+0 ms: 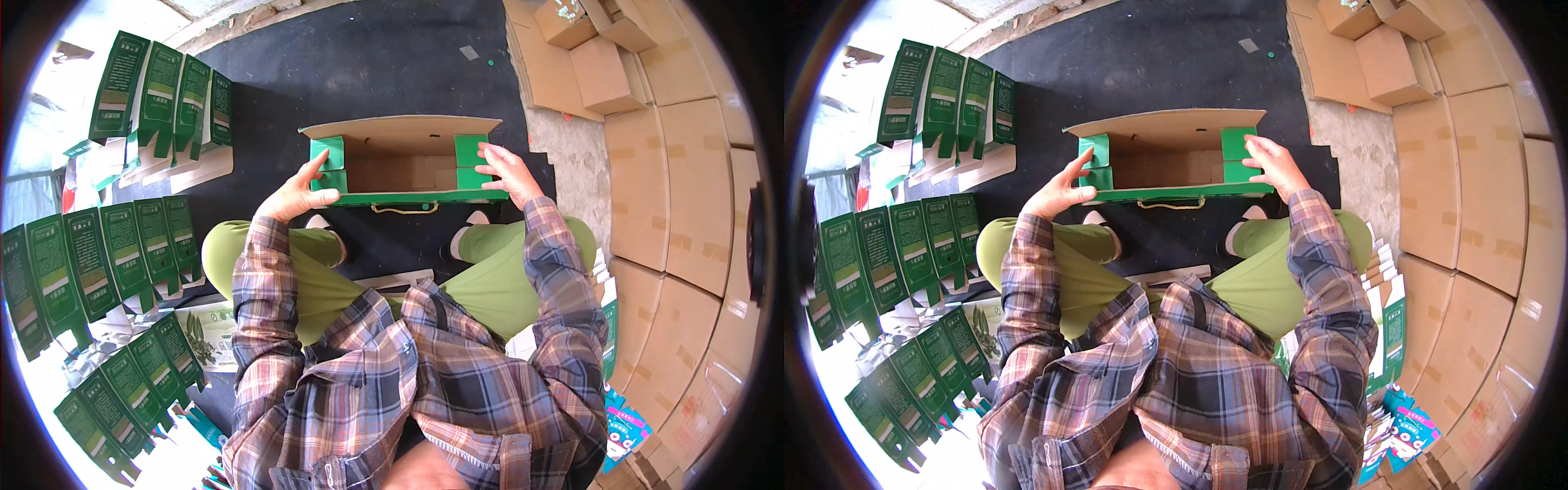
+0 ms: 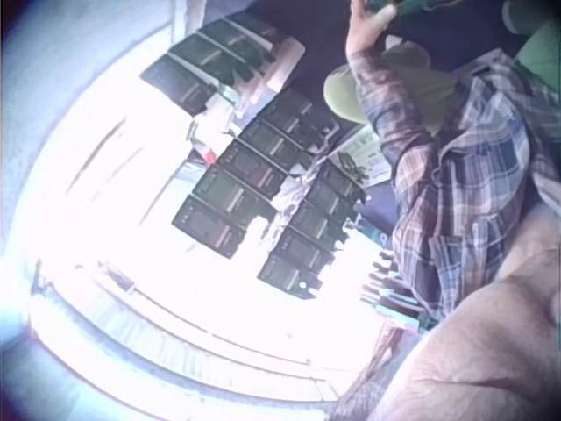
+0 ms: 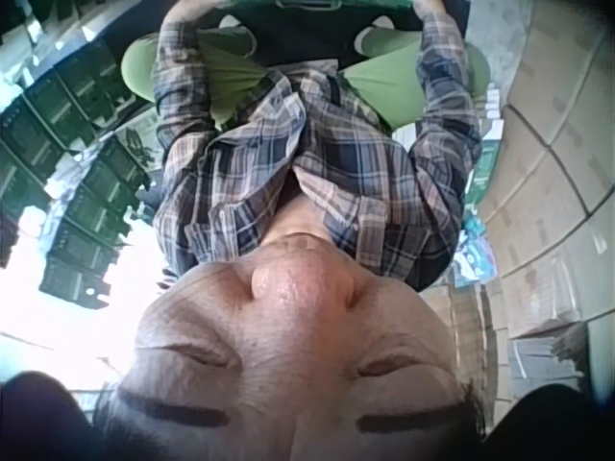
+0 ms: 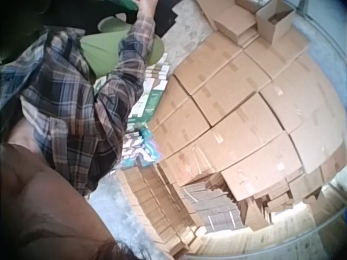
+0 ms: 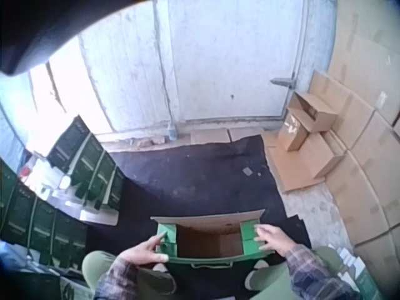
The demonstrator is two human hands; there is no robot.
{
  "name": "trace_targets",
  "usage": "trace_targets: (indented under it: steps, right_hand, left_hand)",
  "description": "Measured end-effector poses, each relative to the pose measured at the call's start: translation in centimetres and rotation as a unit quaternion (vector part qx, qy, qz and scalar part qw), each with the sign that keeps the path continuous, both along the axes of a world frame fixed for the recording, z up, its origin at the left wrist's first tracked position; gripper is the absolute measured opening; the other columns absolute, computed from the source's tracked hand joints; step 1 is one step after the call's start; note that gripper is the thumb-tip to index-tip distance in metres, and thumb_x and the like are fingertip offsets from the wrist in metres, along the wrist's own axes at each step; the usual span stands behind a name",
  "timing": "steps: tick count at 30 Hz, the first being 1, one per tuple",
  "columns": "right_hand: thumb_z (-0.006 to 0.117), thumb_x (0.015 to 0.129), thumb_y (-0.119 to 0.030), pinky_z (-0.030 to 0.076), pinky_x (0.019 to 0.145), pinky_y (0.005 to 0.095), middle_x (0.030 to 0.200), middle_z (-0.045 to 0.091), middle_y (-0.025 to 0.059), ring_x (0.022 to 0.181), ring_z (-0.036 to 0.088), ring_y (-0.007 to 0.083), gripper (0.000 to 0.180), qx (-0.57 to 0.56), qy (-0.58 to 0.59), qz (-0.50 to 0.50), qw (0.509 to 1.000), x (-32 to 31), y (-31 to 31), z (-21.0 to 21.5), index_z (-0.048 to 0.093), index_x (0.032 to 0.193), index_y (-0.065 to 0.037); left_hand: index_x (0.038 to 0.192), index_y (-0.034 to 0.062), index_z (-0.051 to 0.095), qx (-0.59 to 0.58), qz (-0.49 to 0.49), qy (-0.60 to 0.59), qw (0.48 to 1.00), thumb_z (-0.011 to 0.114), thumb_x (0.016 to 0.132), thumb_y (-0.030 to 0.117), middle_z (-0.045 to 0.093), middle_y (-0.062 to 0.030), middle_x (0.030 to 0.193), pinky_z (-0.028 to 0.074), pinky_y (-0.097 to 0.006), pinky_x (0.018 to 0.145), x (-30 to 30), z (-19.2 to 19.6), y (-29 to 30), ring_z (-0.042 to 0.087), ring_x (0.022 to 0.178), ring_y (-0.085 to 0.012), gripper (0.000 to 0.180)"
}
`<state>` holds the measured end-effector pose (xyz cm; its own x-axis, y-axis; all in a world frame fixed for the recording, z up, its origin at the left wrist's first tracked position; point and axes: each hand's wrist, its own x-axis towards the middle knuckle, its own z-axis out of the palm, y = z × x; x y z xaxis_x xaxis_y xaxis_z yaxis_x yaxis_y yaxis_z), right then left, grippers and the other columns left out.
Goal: Folding flat cardboard boxes into assembled boxes for radishes.
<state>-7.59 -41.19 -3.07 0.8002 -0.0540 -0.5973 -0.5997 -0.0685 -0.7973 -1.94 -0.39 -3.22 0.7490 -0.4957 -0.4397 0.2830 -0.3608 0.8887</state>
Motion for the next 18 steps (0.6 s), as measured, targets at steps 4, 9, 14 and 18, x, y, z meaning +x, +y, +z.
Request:
trace_targets:
  steps: [4,9,14,18]
  right_hand:
    - [0.052,0.091,-0.047,0.047,0.085,0.0350,0.128,0.051,0.0129,0.110,0.054,0.0227,0.060,-0.003,-0.027,0.008,1.000,0.2,-0.2,-0.1,0.044,0.132,-0.004]
    - [0.062,0.085,-0.032,0.045,0.088,0.0318,0.113,0.061,0.0098,0.099,0.060,0.0253,0.038,-0.295,-0.163,0.090,0.937,-0.6,0.2,-1.4,0.060,0.114,-0.007]
    - [0.077,0.066,-0.026,0.043,0.091,0.0412,0.126,0.049,0.0123,0.116,0.045,0.0311,0.058,-0.505,-0.245,0.262,0.785,-2.6,3.0,0.2,0.057,0.118,-0.011]
    - [0.082,0.059,-0.024,0.038,0.094,0.0423,0.128,0.045,0.0103,0.121,0.039,0.0281,0.078,-0.542,-0.220,0.324,0.744,-3.1,5.3,0.4,0.046,0.127,-0.010]
  left_hand:
    - [0.138,0.0053,0.038,0.048,0.021,-0.071,0.996,0.077,0.074,0.026,0.047,-0.0152,0.130,0.044,-0.035,0.093,0.0,-0.7,-0.5,0.047,0.116,-0.0242,0.077]
    - [0.117,0.0075,0.059,0.180,0.115,-0.236,0.948,0.073,0.075,0.021,0.061,-0.0129,0.104,0.048,-0.035,0.084,0.8,-3.2,-1.2,0.059,0.095,-0.0279,0.047]
    - [0.104,0.0111,0.064,0.298,0.087,-0.381,0.871,0.071,0.072,0.017,0.057,-0.0117,0.097,0.047,-0.037,0.080,0.0,-3.3,-3.4,0.055,0.091,-0.0307,0.033]
    - [0.088,0.0122,0.067,0.341,0.044,-0.456,0.821,0.069,0.071,0.017,0.058,-0.0060,0.090,0.047,-0.037,0.074,-0.6,-3.2,-4.3,0.055,0.089,-0.0274,0.017]
